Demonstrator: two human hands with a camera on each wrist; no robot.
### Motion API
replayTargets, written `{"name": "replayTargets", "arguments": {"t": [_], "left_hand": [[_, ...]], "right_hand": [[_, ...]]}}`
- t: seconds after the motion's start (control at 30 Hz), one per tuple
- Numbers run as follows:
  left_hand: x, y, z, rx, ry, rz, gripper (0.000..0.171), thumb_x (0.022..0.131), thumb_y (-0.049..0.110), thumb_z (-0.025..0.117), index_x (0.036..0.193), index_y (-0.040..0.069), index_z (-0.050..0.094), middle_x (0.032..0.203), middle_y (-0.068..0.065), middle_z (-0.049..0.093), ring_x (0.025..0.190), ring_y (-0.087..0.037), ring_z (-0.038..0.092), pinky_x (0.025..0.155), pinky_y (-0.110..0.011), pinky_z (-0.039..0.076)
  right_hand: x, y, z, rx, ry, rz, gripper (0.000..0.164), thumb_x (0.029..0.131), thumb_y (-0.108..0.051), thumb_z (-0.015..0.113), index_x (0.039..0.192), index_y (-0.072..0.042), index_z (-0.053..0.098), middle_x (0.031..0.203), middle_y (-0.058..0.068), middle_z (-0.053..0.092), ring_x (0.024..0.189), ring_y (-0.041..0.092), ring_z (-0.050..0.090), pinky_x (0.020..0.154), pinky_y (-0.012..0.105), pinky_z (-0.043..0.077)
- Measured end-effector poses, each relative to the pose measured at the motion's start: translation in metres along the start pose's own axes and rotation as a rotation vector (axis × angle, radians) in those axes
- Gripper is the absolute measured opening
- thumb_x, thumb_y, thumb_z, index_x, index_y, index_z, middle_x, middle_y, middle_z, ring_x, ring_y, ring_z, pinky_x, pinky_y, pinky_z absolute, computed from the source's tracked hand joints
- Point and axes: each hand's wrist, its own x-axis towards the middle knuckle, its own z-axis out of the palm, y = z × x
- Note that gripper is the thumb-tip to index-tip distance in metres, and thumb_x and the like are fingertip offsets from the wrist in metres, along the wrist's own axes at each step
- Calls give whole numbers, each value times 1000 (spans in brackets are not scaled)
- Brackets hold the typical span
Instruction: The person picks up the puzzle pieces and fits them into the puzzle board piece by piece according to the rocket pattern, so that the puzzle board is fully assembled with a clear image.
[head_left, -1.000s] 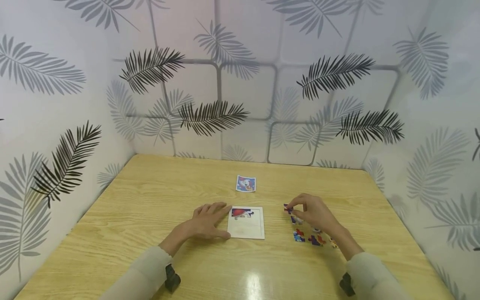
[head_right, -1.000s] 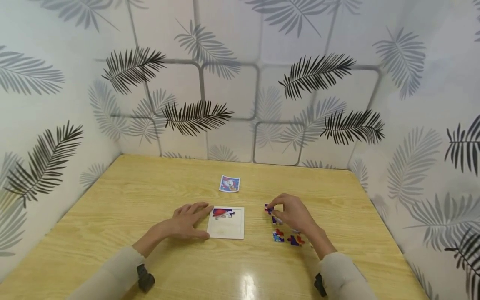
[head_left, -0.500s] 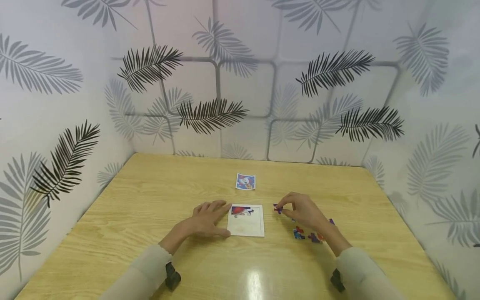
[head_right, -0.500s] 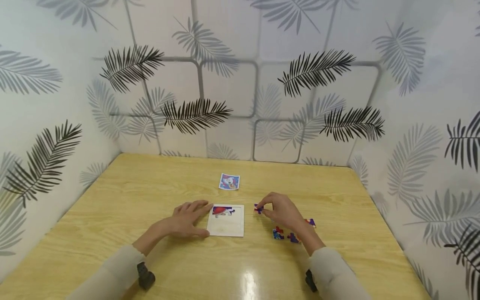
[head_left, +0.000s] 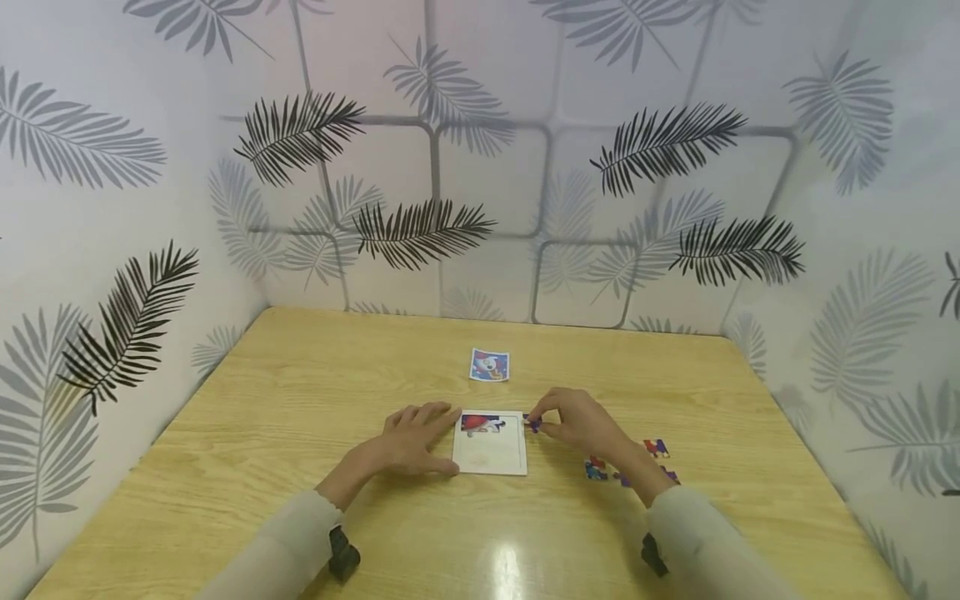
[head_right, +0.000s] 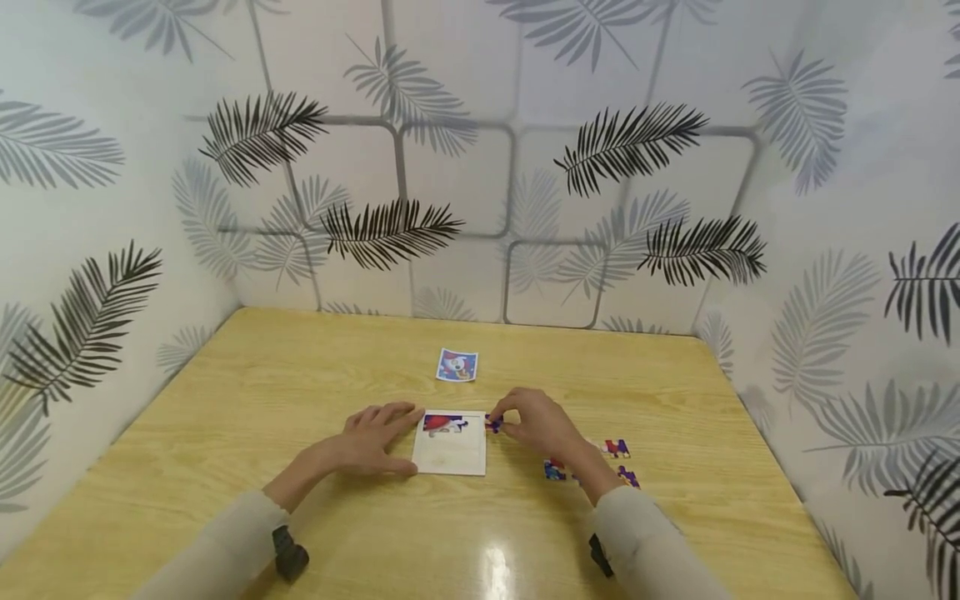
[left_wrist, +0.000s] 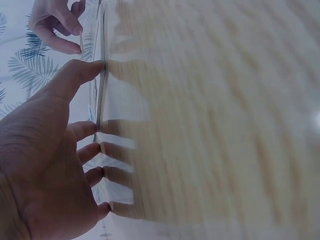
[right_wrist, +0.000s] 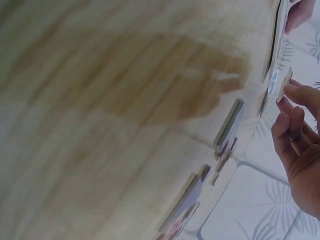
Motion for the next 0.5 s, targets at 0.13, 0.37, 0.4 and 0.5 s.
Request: {"name": "replayTargets", "arguments": {"t": [0.13,0.37,0.4,0.5], "left_hand": [[-4,6,-6,-14,-7,-2,90,93,49,71,165,12,30,168,-14,26,148,-45,27,118,-69,18],[-2,6,-5,2,-10,-3,90,94,50,71,165,14,29,169,-13,25,149,-44,26,118,-68,18],[-2,5,-4,2,-6,-1,90,94,50,71,165,14,29,169,-13,25,149,-45,26,118,-69,18],[0,2,-2,6,-6,-2,90,94,50,71,166,15,29,169,-13,24,149,-45,26,118,-68,17]], "right_hand": [[6,-6,5,-30,1,-35,16,88,-1,79,101,-9,82,103,2,76,98,23,70,86,41,59],[14,-14,13,-93,0,8,16,87,-1,80,100,-10,82,105,2,75,101,25,71,87,44,60],[15,-15,13,-96,-3,11,16,88,-1,80,100,-10,82,105,3,75,101,25,71,87,44,60],[19,-19,14,-94,-13,20,15,88,-1,80,100,-10,82,107,4,75,103,27,71,88,46,59]]}}
